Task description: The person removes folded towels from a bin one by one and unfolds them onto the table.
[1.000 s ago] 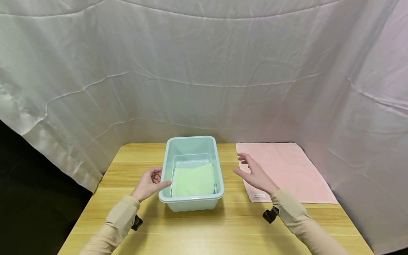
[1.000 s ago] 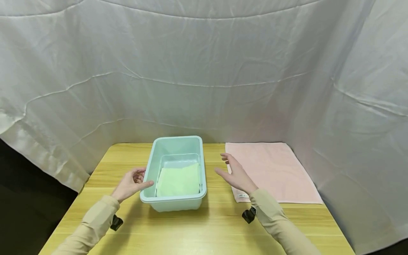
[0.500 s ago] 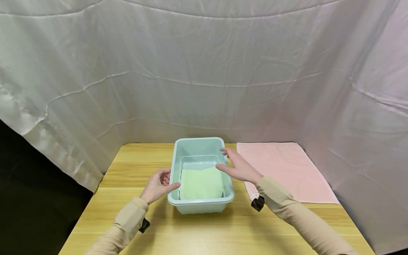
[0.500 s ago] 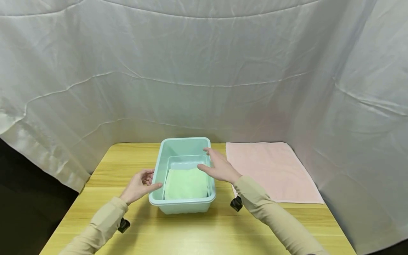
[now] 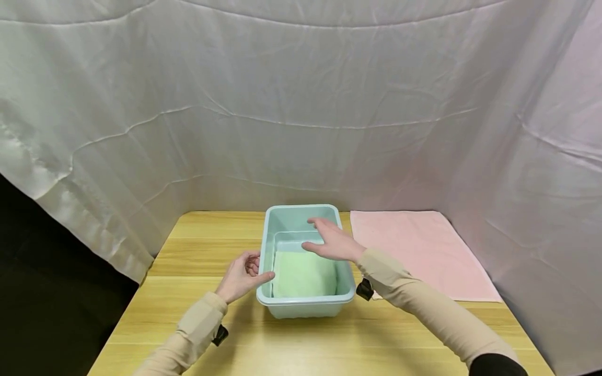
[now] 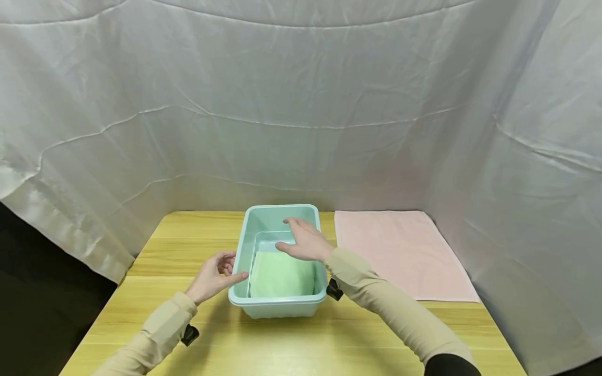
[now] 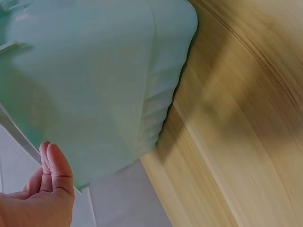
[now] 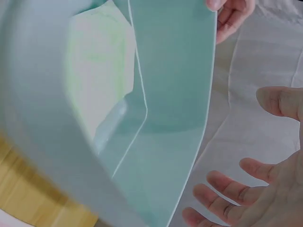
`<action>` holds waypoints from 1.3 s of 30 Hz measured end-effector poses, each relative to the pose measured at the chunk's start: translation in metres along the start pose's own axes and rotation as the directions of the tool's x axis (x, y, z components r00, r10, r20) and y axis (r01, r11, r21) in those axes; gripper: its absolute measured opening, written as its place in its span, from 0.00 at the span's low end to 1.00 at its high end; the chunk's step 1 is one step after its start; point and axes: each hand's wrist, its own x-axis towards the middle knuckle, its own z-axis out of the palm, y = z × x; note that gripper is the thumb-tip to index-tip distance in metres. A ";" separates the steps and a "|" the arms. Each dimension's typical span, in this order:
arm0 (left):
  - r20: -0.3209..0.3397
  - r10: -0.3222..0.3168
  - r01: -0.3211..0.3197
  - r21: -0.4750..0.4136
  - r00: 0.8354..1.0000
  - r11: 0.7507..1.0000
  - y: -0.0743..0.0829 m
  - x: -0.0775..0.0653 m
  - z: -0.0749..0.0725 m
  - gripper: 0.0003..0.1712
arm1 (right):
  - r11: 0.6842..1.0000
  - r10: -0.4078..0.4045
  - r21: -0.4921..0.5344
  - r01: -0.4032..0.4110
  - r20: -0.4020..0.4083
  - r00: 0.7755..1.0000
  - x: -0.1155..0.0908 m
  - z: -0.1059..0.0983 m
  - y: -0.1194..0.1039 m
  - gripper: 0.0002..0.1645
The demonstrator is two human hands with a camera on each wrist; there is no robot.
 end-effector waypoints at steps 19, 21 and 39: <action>-0.015 0.035 -0.034 0.041 0.999 0.999 0.006 0.001 0.016 0.37 | 0.935 0.143 -0.337 -0.108 0.078 0.987 0.044 0.056 -0.001 0.43; -0.016 0.035 -0.034 0.038 0.999 0.999 0.005 0.001 0.017 0.37 | 0.926 0.152 -0.360 -0.112 0.084 0.985 0.047 0.064 0.000 0.43; -0.013 0.060 -0.059 0.046 0.998 0.997 0.005 0.001 0.020 0.37 | 0.888 0.316 -0.380 -0.259 0.096 0.944 0.070 0.111 0.021 0.46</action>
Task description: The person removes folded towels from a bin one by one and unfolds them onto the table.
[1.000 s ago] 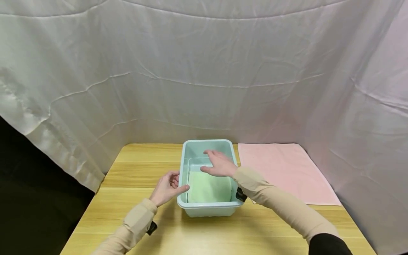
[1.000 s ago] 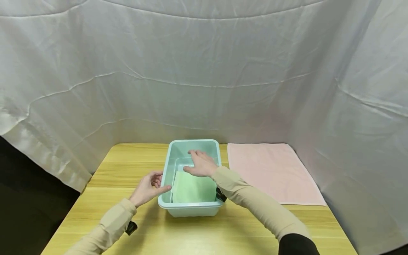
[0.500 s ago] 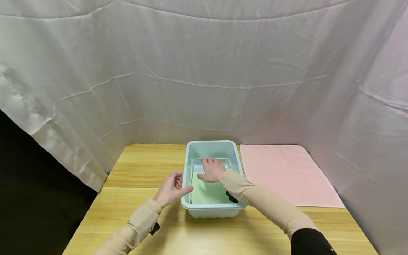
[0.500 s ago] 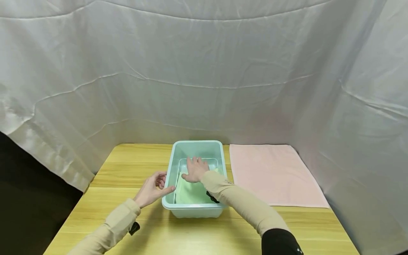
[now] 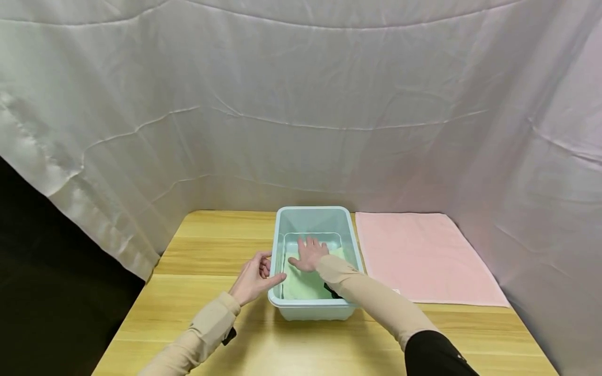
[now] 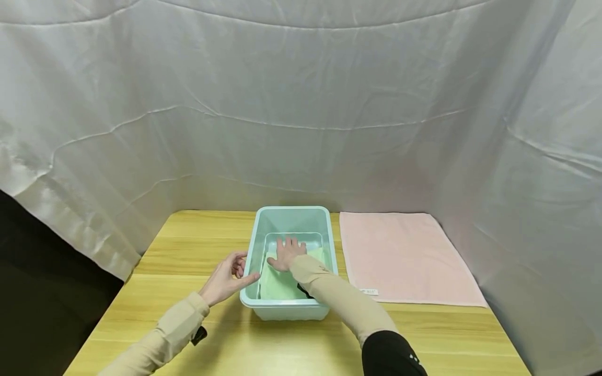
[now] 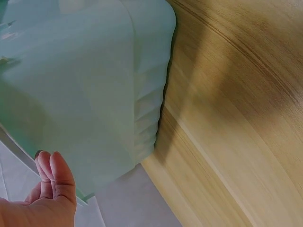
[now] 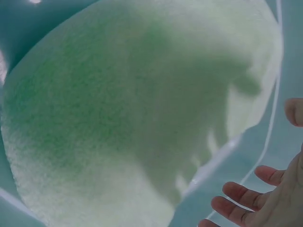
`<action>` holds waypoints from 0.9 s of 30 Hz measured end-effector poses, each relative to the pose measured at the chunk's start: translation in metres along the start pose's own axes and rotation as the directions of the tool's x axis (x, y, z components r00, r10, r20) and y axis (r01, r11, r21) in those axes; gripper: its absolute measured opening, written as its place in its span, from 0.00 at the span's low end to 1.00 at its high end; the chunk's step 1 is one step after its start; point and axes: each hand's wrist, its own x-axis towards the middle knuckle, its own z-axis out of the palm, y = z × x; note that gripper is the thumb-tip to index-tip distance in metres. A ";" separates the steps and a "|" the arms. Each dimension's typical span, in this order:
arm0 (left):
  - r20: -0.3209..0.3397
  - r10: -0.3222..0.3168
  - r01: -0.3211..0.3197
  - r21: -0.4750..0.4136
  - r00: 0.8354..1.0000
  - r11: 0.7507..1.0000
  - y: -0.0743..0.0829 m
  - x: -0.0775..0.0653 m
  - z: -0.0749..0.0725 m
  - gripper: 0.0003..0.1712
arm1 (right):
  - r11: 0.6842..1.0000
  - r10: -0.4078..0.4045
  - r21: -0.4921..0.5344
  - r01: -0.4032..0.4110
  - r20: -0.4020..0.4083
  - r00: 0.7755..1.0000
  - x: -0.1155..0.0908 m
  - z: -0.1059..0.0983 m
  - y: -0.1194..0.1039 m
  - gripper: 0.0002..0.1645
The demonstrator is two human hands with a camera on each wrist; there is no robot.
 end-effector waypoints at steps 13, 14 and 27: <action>0.018 0.003 -0.003 0.000 1.000 1.000 0.001 -0.001 0.001 0.36 | 0.997 0.065 0.016 -0.069 0.166 0.984 -0.009 0.015 -0.008 0.48; 0.017 0.007 -0.007 0.000 1.000 1.000 0.001 0.000 0.001 0.36 | 0.997 0.071 0.013 -0.074 0.174 0.982 -0.005 0.020 -0.007 0.48; 0.025 0.015 -0.016 0.004 1.000 1.000 0.000 -0.003 0.002 0.35 | 0.996 0.087 -0.032 -0.083 0.131 0.988 0.021 0.052 0.006 0.50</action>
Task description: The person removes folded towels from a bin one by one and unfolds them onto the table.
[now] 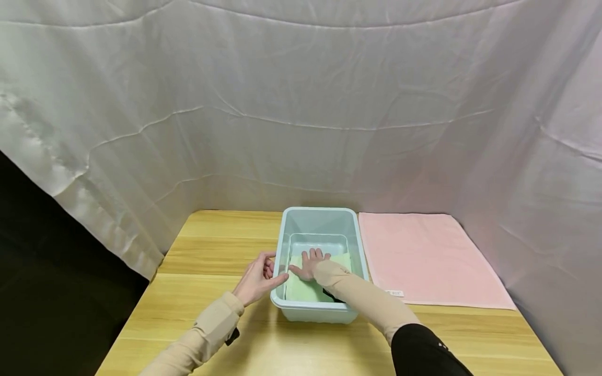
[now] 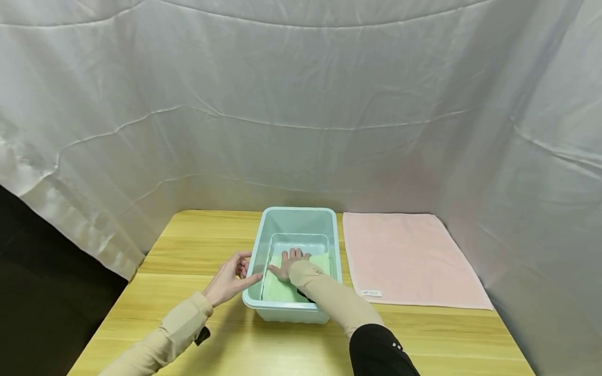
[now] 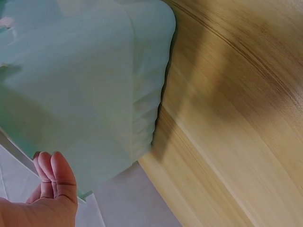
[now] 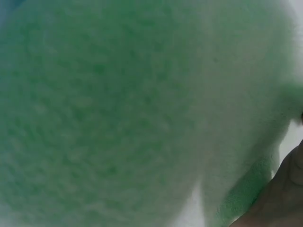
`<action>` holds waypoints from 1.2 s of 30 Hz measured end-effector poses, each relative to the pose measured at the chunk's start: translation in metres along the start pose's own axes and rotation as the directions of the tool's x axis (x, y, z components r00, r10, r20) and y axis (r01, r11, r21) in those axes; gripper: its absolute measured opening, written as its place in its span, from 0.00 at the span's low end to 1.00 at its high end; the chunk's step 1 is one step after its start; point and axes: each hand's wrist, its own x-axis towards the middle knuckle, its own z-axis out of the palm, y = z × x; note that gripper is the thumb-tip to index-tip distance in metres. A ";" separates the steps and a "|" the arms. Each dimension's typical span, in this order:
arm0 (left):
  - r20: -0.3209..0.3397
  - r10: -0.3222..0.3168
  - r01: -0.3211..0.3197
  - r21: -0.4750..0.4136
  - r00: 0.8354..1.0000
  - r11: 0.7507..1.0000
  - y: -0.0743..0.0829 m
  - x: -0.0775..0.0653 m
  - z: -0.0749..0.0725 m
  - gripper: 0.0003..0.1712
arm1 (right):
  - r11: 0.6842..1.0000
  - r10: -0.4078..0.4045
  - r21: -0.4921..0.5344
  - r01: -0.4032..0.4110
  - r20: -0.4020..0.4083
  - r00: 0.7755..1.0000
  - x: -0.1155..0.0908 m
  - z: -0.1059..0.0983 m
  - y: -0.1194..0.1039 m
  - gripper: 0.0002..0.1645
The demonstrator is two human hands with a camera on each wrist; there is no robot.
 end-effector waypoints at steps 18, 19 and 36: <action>-0.002 0.005 -0.005 0.004 1.000 1.000 0.001 0.001 0.000 0.34 | 0.986 -0.069 -0.158 0.054 -0.086 0.994 -0.015 -0.013 -0.006 0.41; -0.002 0.006 -0.006 0.004 1.000 1.000 0.001 0.001 0.000 0.34 | 0.981 -0.083 -0.185 0.062 -0.111 0.990 -0.012 -0.011 -0.005 0.41; -0.011 0.005 -0.005 0.023 1.000 1.000 0.003 0.002 0.001 0.35 | 0.929 -0.249 -0.356 0.101 -0.400 0.882 -0.007 -0.025 0.003 0.30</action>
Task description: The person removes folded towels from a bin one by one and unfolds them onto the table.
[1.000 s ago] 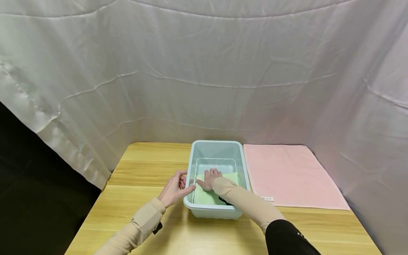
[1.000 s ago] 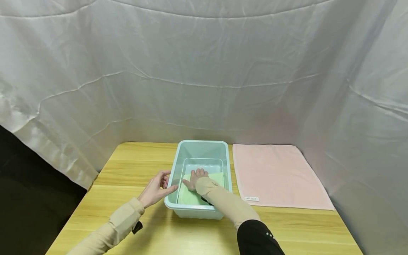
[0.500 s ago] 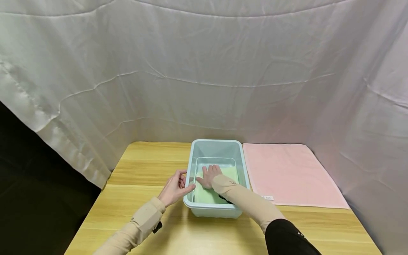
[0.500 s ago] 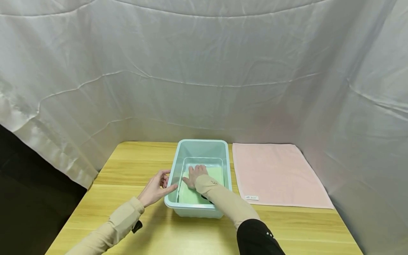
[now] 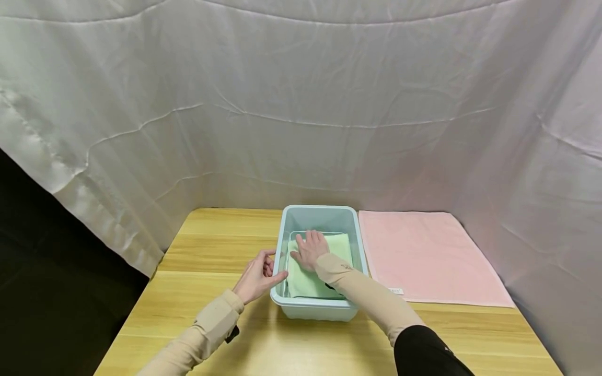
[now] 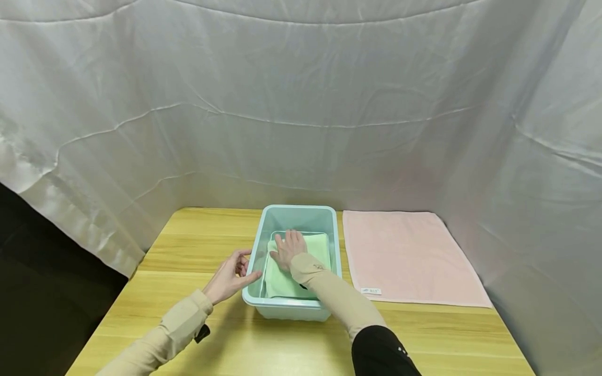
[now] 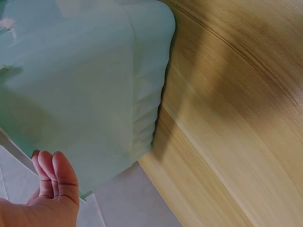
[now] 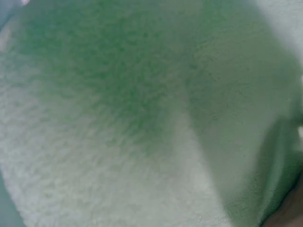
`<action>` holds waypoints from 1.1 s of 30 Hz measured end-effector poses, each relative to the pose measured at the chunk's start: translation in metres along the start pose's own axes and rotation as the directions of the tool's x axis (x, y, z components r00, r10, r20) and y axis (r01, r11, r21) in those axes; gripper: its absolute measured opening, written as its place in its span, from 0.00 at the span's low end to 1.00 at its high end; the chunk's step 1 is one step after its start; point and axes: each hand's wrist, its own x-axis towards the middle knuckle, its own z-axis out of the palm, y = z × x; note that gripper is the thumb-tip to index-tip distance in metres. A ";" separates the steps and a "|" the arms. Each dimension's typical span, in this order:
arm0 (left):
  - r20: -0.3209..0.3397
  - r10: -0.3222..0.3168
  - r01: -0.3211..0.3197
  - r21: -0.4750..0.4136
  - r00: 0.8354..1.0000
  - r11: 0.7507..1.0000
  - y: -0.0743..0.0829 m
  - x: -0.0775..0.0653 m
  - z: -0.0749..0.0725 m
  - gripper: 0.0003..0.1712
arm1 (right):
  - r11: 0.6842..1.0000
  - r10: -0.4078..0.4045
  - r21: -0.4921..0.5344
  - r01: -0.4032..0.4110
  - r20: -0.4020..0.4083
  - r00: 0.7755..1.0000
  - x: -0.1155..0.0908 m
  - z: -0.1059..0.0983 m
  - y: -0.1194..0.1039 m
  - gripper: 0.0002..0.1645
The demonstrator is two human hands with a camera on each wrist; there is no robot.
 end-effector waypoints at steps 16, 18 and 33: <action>-0.016 -0.025 0.025 -0.003 1.000 1.000 -0.001 -0.001 -0.003 0.37 | 0.997 -0.063 -0.053 0.054 -0.202 0.977 0.000 -0.035 0.009 0.23; -0.025 -0.034 0.033 -0.005 0.999 0.999 -0.001 -0.001 -0.003 0.37 | 0.997 -0.066 -0.054 0.054 -0.239 0.969 0.000 -0.040 0.010 0.22; -0.086 -0.093 0.094 0.012 0.992 0.996 -0.006 -0.005 -0.014 0.34 | 0.996 -0.077 0.009 0.084 -0.328 0.942 -0.001 -0.078 0.016 0.21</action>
